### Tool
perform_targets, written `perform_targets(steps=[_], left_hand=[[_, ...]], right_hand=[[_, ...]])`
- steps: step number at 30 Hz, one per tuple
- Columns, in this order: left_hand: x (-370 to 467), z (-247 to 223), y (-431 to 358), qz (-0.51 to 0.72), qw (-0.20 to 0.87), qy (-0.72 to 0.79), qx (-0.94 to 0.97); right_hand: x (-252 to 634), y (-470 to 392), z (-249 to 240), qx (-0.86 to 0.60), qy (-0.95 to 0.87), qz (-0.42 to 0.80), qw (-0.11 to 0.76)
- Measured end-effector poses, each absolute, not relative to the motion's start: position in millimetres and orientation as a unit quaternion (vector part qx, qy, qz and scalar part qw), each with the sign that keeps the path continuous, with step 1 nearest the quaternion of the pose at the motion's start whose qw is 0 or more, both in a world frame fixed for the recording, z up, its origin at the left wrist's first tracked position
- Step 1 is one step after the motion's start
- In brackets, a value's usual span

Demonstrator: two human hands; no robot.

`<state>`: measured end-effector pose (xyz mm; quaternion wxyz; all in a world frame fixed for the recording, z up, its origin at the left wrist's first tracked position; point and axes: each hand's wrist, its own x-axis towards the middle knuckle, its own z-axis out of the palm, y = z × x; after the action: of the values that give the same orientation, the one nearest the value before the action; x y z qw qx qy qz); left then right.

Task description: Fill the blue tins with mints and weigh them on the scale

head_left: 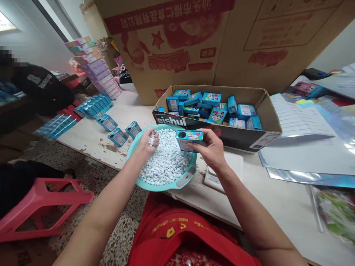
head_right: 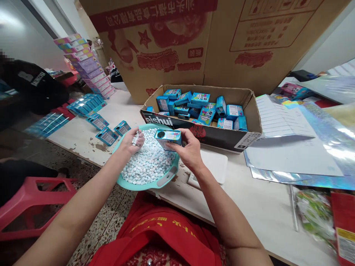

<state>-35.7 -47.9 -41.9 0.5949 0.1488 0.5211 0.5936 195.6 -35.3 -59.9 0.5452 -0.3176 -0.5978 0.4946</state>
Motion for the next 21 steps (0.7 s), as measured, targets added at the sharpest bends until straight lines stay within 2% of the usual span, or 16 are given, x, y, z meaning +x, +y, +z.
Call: perform_targets(steps=[4, 11, 21], left_hand=[[-19, -11, -44, 0.669, 0.584, 0.442, 0.131], [10, 11, -39, 0.731, 0.419, 0.474, 0.258], [3, 5, -37, 0.707, 0.417, 0.495, 0.283]], right_hand=[[181, -39, -53, -0.333, -0.668, 0.441, 0.498], [149, -40, -42, -0.331, -0.727, 0.385, 0.463], [152, -37, -48, -0.322, -0.686, 0.453, 0.469]])
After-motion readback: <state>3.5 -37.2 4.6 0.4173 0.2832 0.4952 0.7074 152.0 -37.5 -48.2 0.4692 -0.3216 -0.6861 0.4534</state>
